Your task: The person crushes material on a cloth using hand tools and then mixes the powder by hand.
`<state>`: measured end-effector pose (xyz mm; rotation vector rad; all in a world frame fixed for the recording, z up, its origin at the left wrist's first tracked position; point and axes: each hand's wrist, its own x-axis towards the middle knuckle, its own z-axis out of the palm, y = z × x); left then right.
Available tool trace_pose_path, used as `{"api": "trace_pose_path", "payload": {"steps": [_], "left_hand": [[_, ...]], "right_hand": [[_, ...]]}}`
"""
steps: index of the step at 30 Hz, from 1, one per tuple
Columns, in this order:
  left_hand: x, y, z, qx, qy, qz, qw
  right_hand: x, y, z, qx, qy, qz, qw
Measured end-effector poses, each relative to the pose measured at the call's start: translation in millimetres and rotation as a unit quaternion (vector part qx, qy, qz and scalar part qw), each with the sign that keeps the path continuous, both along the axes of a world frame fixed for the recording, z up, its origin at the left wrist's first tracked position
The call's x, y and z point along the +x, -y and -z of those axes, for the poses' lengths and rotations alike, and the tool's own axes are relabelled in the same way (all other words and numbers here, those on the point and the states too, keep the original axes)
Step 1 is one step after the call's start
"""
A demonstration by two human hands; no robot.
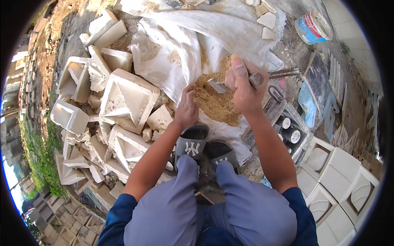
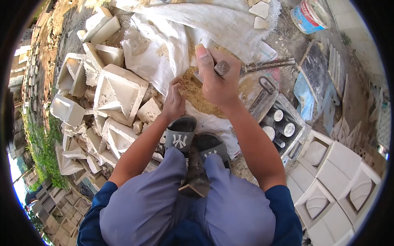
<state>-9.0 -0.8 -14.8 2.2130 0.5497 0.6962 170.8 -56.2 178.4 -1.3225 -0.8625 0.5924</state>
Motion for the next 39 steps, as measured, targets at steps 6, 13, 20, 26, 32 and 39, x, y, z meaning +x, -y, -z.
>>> {"api": "trace_pose_path", "payload": {"steps": [6,13,20,26,32,39], "left_hand": [[4.4,-0.8,1.2,-0.027,-0.026,-0.006,0.999],[0.6,-0.5,-0.4,-0.038,-0.063,0.02,0.997],[1.5,-1.6,-1.8,-0.024,-0.042,0.015,0.999],[0.5,3.0,0.0,-0.059,-0.066,-0.024,0.996],[2.4,1.7,-12.0,-0.021,-0.092,0.009,0.995],[3.2,1.9,-4.9,0.011,-0.102,0.021,0.994]], "right_hand": [[4.4,-5.1,62.9,-0.035,0.062,-0.039,0.997],[24.4,-7.0,7.2,0.054,-0.072,-0.043,0.995],[17.2,0.1,60.6,0.009,0.016,-0.038,0.999],[12.4,49.6,67.1,-0.034,0.01,-0.065,0.997],[35.6,68.9,29.3,0.099,-0.187,0.078,0.974],[73.5,89.6,33.6,0.042,-0.204,0.3,0.931]]}}
